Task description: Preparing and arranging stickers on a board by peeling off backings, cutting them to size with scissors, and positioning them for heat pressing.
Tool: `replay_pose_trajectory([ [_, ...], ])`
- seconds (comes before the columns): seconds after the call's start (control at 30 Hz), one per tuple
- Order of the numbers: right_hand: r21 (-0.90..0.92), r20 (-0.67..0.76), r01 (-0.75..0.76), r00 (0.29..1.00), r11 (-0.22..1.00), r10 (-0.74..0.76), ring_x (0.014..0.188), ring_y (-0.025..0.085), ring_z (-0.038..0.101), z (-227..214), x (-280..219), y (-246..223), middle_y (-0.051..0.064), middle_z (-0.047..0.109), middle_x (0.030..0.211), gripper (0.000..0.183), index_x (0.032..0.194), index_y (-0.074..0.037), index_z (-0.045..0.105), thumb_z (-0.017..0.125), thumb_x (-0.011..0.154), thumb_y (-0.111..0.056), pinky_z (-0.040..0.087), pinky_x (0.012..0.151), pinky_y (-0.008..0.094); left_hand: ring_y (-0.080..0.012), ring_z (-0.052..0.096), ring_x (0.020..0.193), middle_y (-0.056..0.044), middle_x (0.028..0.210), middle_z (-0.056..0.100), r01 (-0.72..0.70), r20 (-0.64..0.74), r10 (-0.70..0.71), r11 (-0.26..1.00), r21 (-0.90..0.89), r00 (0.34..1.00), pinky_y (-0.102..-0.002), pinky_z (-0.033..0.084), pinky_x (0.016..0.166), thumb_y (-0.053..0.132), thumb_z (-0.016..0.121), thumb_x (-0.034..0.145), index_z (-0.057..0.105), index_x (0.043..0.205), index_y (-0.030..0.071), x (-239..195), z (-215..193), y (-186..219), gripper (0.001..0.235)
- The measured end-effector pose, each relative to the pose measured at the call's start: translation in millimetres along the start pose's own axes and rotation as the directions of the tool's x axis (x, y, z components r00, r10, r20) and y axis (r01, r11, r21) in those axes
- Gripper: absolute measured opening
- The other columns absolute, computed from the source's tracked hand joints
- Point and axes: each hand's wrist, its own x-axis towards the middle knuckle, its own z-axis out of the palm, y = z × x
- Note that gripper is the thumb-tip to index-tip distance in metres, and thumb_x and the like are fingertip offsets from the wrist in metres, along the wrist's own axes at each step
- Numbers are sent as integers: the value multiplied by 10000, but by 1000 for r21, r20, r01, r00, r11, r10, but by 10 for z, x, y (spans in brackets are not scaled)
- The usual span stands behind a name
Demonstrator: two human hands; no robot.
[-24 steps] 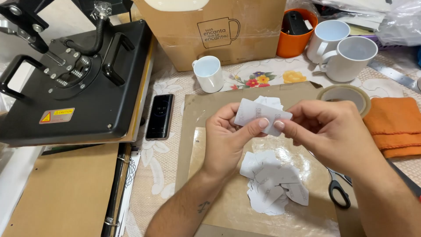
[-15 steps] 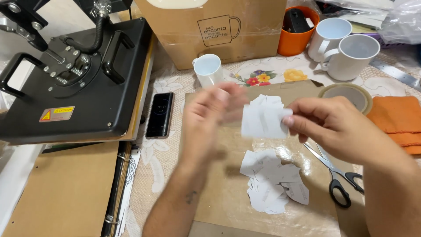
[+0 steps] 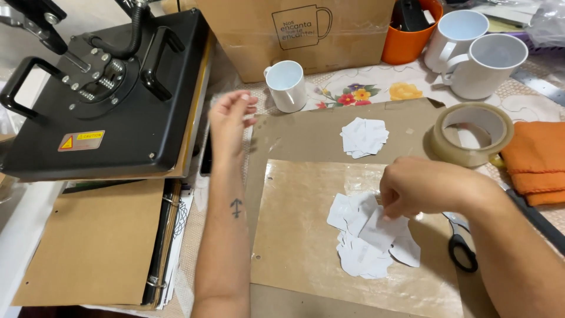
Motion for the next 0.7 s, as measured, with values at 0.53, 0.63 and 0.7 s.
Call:
replay_pose_trajectory([
  [0.53, -26, -229, -169, 960, 985, 159, 1043, 210, 734, -90, -179, 77, -47, 771, 1164, 590, 1383, -372, 521, 674, 857, -591, 549, 880, 357, -94, 633, 623, -59, 928, 756, 323, 54, -320, 943, -83, 946, -171, 496, 483, 164, 789, 820, 689, 1086, 58, 702, 195, -783, 303],
  [0.63, -77, -236, -192, 957, 978, 169, 1059, 186, 719, -84, -171, 98, -83, 760, 1174, 578, 1373, -395, 506, 646, 860, -622, 538, 882, 369, -88, 660, 668, -44, 911, 760, 340, 94, -329, 929, -147, 940, -180, 544, 528, 174, 802, 827, 719, 983, 69, 659, 171, -789, 206],
  [0.7, -98, -252, -194, 954, 976, 164, 1025, 169, 741, -78, -163, 118, -93, 765, 1162, 590, 1371, -392, 498, 630, 856, -649, 550, 854, 370, -94, 670, 694, -50, 888, 756, 334, 102, -320, 927, -173, 942, -188, 542, 543, 162, 803, 821, 696, 972, 74, 667, 167, -823, 205],
])
